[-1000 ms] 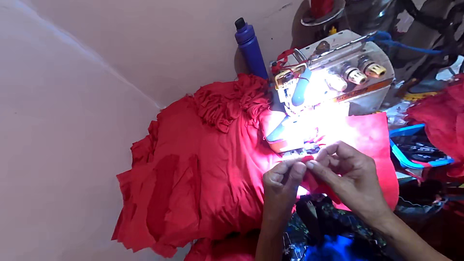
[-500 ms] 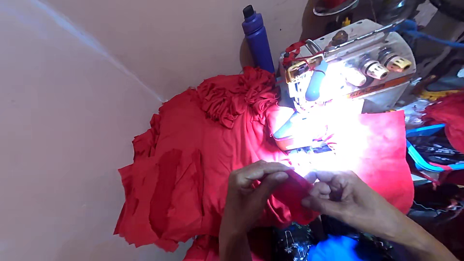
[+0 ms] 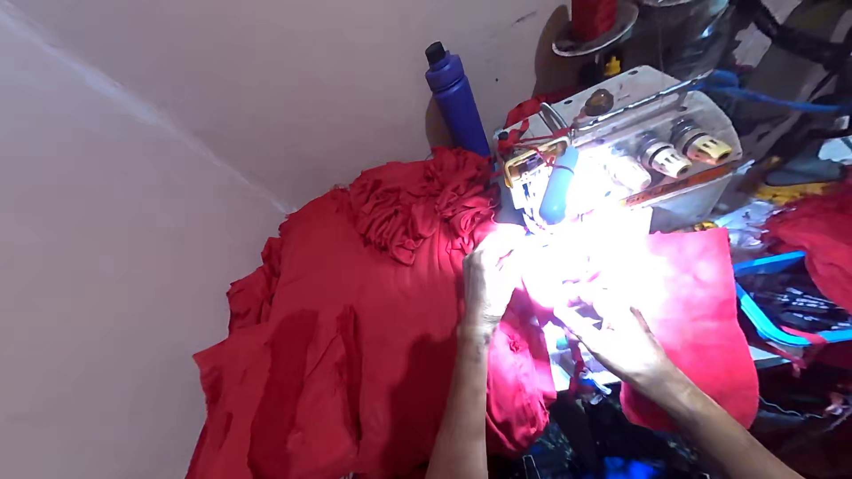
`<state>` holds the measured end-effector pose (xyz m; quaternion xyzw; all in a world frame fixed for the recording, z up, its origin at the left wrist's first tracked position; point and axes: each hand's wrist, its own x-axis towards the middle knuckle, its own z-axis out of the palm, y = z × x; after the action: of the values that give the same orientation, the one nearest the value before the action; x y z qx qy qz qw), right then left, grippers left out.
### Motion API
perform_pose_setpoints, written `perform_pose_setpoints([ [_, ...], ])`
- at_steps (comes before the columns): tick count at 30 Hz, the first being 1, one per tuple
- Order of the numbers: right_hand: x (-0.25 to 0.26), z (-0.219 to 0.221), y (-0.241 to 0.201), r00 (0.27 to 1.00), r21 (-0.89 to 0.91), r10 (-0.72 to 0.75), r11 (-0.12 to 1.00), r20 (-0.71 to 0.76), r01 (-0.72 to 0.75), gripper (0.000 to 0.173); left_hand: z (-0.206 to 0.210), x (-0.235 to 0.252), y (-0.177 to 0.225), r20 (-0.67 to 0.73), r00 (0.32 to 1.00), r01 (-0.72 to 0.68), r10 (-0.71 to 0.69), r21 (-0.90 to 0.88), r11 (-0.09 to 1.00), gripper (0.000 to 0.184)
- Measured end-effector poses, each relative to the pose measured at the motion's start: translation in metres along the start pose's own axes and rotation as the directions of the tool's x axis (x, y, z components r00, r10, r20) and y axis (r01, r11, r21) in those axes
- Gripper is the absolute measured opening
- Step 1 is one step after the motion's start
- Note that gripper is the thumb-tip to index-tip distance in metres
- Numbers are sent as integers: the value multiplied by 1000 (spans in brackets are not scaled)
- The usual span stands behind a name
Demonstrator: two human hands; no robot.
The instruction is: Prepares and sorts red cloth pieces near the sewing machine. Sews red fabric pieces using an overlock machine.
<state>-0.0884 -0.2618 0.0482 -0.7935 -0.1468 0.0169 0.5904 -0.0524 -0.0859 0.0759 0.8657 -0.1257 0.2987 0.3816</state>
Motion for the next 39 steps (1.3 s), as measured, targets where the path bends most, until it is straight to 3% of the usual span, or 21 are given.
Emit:
perform_pose_setpoints([
  [2, 3, 1, 5, 997, 19, 56, 998, 46, -57, 25, 13, -2, -8, 5, 999, 40, -41, 108, 993, 16],
  [8, -12, 7, 16, 990, -81, -119, 990, -78, 112, 28, 22, -6, 16, -82, 996, 60, -27, 433, 899, 17],
  [14, -30, 6, 27, 958, -72, -211, 977, -193, 200, 27, 42, -45, 43, -87, 996, 29, 23, 549, 835, 13],
  [19, -13, 3, 24, 960, -84, -176, 983, -219, 161, 30, 51, -36, 46, -92, 991, 135, -101, 538, 832, 26],
  [23, 1, 3, 21, 957, -104, -169, 983, -234, 148, 27, 50, -30, 44, -89, 980, 200, -180, 504, 840, 25],
  [30, 19, -2, 18, 902, -413, -353, 881, -248, 232, 28, 22, 9, 19, 153, 910, 298, -386, 408, 863, 38],
  [36, -34, -22, 30, 861, -503, -487, 787, -150, 357, 30, 8, 67, -15, 163, 846, 359, -507, 529, 769, 40],
  [39, -75, -35, 45, 829, -514, -552, 739, -91, 436, 30, -3, 67, -53, 87, 923, 332, -375, 311, 891, 33],
])
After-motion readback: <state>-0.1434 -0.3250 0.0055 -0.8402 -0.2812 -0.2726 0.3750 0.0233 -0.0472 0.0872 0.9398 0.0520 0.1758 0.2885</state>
